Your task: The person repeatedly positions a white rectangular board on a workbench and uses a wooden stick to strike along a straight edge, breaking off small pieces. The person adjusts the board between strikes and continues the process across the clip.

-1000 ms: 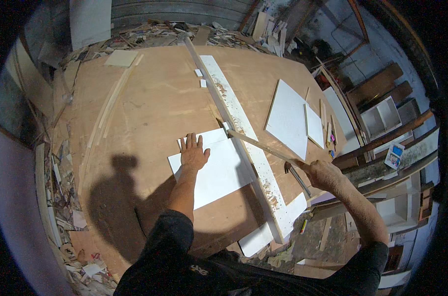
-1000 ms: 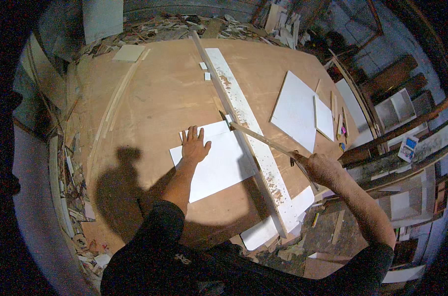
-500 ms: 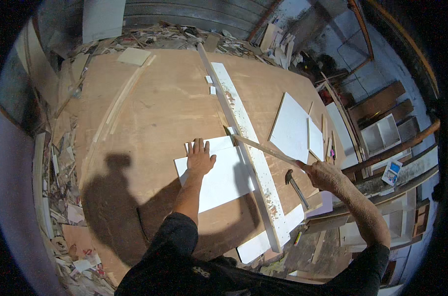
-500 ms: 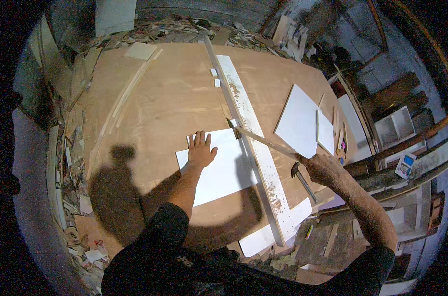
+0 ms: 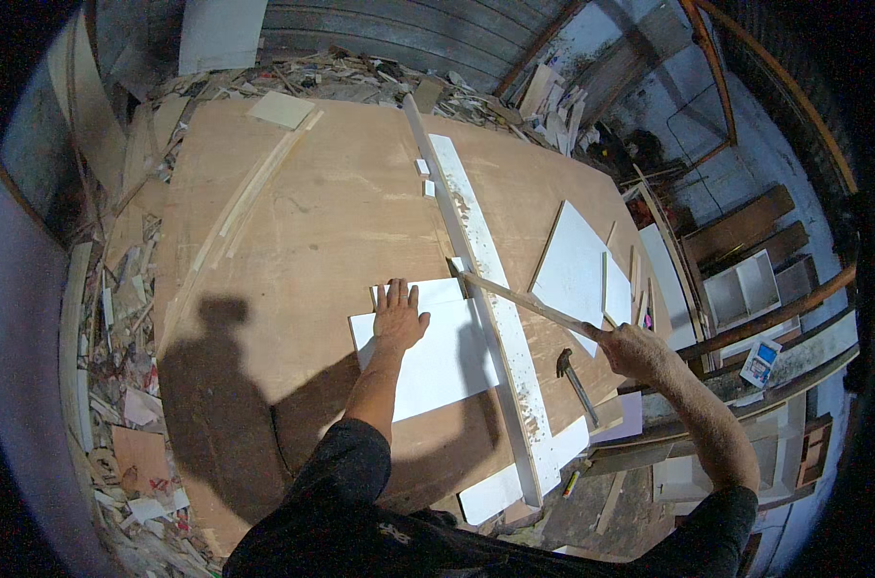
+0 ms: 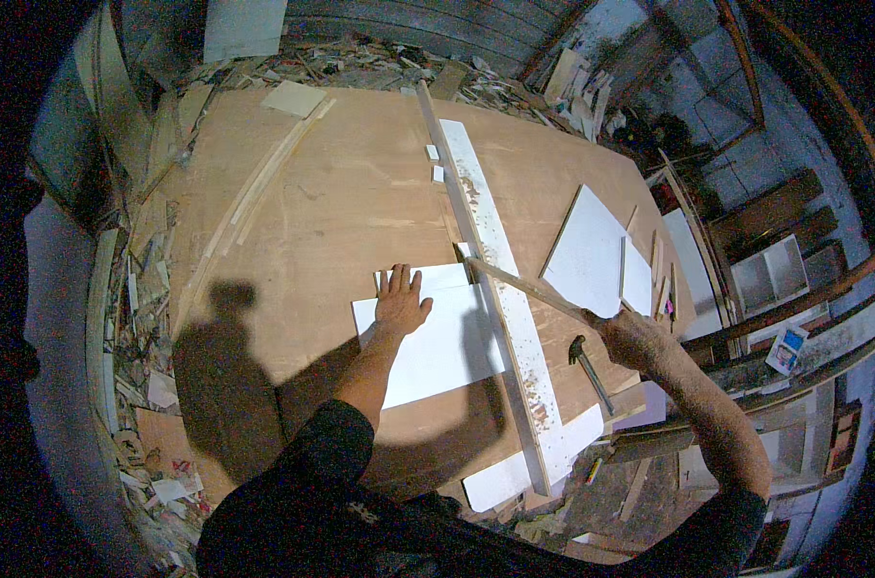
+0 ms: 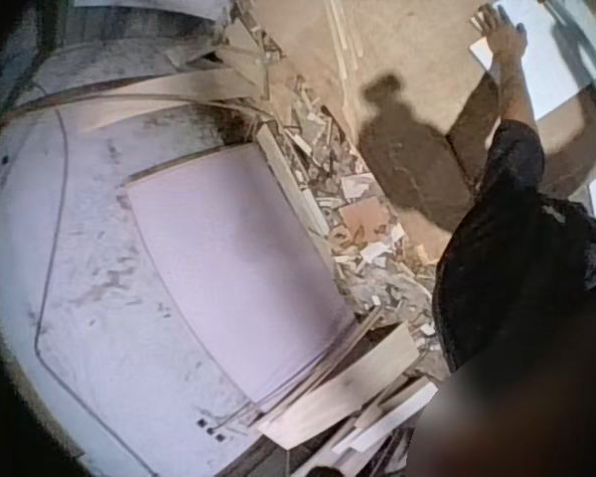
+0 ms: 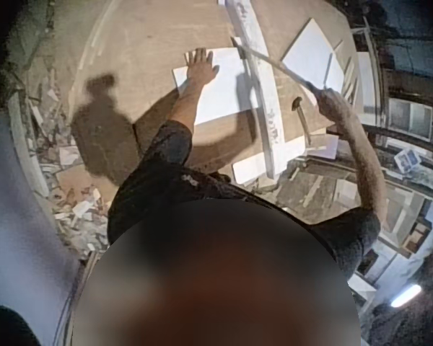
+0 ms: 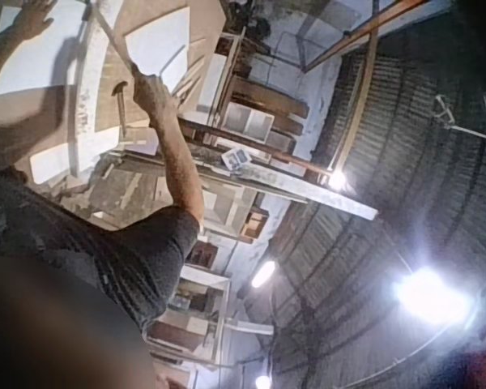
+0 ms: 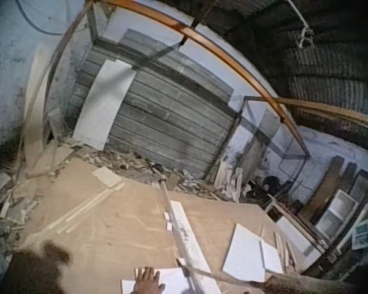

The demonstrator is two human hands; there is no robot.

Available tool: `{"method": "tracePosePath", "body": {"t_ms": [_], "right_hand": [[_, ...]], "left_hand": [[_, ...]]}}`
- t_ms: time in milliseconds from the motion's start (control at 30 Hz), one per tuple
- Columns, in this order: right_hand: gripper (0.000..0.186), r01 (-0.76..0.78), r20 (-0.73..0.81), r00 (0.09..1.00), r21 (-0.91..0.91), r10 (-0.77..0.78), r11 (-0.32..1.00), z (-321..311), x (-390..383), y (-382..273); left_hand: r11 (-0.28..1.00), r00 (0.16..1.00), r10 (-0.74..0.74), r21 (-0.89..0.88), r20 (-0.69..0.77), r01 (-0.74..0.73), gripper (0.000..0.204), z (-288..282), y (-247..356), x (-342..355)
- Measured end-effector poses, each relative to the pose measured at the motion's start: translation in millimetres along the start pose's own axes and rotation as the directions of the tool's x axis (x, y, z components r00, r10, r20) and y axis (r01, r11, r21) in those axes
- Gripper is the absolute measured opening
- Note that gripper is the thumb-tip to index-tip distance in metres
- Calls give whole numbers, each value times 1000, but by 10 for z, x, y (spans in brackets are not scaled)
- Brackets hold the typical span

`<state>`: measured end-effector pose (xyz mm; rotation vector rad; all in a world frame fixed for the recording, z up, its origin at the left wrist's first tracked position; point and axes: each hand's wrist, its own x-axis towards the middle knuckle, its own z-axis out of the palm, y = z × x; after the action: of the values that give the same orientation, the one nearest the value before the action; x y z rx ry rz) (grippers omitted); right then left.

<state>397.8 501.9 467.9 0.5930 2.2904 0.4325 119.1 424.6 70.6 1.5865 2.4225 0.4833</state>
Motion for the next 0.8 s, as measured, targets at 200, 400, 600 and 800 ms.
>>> {"method": "tracePosePath", "body": {"t_ms": [200, 400, 600, 800], "right_hand": [[73, -142, 138, 982, 88, 129, 986, -91, 101, -26], [58, -90, -26, 996, 23, 91, 996, -157, 392, 164], [69, -174, -80, 982, -25, 172, 984, -679, 1304, 69], [63, -185, -362, 925, -149, 120, 971, -1914, -139, 520]], "left_hand": [[999, 998, 23, -29, -58, -25, 76, 45, -14, 2], [999, 998, 18, -40, -62, -20, 76, 63, -15, -5], [1000, 1000, -13, -25, 3, 13, 76, -33, -2, -3], [993, 987, 19, -109, -157, -37, 86, 73, -44, -3]]}}
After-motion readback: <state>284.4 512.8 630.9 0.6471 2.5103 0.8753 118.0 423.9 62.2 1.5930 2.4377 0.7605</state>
